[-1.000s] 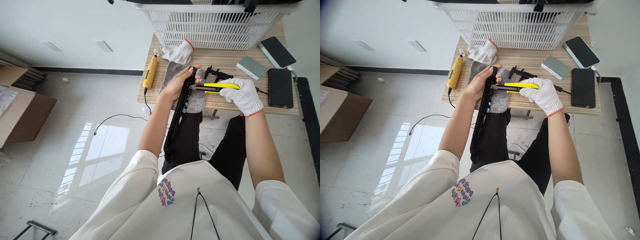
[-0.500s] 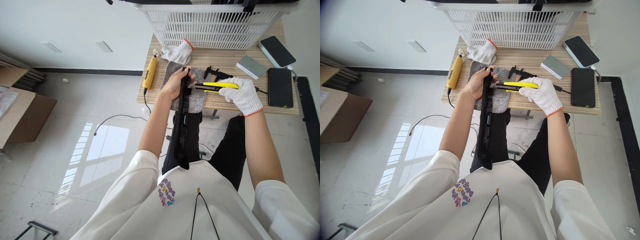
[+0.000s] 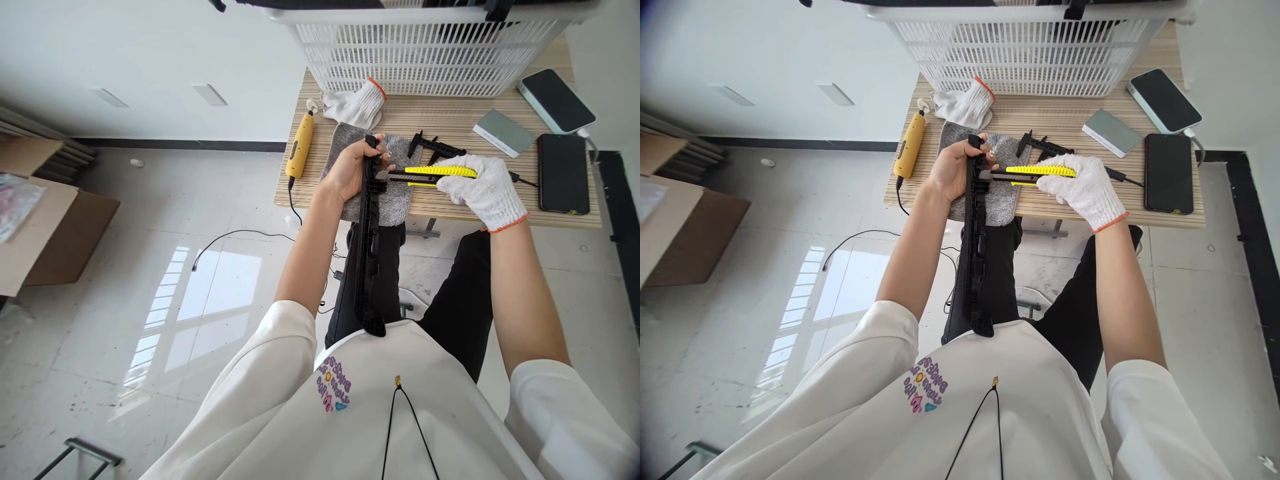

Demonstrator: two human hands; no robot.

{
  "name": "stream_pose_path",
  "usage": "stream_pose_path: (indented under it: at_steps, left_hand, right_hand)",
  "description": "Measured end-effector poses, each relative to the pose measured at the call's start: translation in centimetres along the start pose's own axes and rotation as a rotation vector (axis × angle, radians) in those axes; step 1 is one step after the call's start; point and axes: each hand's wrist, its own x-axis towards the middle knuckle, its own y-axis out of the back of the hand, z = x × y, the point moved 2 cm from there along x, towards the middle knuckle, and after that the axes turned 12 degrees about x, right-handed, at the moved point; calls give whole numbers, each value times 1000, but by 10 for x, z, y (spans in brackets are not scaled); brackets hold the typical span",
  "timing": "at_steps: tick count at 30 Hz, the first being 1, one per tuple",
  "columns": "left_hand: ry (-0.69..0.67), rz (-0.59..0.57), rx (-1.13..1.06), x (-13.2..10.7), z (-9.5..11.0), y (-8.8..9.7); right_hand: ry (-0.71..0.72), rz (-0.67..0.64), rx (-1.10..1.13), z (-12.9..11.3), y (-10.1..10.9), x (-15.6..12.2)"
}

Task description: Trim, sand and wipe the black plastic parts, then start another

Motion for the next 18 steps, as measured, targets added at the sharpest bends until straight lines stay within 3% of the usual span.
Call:
stream_pose_path:
  at_steps: [5, 13, 18]
  left_hand:
    - [-60, 12, 26, -3, 0, -3]
    - [-69, -181, 224, -28, 9, 10]
    - [-91, -191, 300, -35, 1, 14]
  right_hand:
    - [-3, -3, 20, 1, 0, 0]
    - [-30, -35, 62, 0, -2, 0]
    - [-9, -36, 58, 3, 0, 0]
